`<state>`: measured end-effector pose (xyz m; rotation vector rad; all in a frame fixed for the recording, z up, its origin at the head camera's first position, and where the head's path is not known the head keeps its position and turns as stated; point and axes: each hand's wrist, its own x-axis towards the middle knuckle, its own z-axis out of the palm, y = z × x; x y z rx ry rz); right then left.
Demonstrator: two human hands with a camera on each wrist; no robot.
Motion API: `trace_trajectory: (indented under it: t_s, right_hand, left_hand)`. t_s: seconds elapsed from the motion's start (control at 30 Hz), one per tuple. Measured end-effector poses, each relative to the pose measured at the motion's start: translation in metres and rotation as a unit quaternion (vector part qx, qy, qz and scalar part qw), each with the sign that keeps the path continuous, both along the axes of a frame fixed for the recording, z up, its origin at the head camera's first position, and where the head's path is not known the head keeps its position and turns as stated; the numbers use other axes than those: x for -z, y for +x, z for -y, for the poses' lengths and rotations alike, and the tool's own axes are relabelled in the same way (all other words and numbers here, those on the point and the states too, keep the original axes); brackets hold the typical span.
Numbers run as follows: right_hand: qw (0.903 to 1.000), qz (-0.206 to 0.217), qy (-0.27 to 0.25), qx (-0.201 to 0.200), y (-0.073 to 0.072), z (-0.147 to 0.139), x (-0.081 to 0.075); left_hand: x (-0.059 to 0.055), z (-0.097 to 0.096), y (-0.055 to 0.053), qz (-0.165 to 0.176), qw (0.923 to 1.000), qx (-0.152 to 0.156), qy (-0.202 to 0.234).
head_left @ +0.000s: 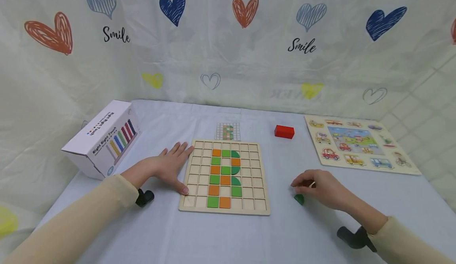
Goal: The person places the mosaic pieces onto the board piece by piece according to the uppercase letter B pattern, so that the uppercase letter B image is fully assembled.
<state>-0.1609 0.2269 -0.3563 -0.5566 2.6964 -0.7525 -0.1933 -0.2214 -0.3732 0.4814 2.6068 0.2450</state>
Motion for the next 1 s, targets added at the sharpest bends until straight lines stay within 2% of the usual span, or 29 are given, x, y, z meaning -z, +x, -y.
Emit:
trace_trajectory:
  t_s: [0.07, 0.17, 0.57, 0.83, 1.0]
  right_hand:
    - [0.9994, 0.017, 0.004, -0.029, 0.0, -0.007, 0.002]
    - [0.9981, 0.039, 0.009, -0.046, 0.001, -0.013, 0.004]
    - [0.9985, 0.031, 0.033, -0.031, 0.003, 0.0, 0.008]
    - [0.9968, 0.047, -0.022, -0.06, 0.003, 0.001, 0.008]
    - [0.9935, 0.069, -0.071, -0.055, 0.004, 0.015, 0.002]
  left_hand:
    - [0.0, 0.0, 0.0, 0.0, 1.0, 0.001, -0.001]
    - [0.0, 0.0, 0.0, 0.0, 1.0, 0.001, 0.0]
    - [0.001, 0.0, -0.001, 0.003, 1.0, 0.0, -0.001]
    - [0.0, 0.0, -0.001, 0.001, 1.0, 0.004, -0.003]
    - [0.0, 0.0, -0.001, -0.002, 1.0, 0.008, -0.002]
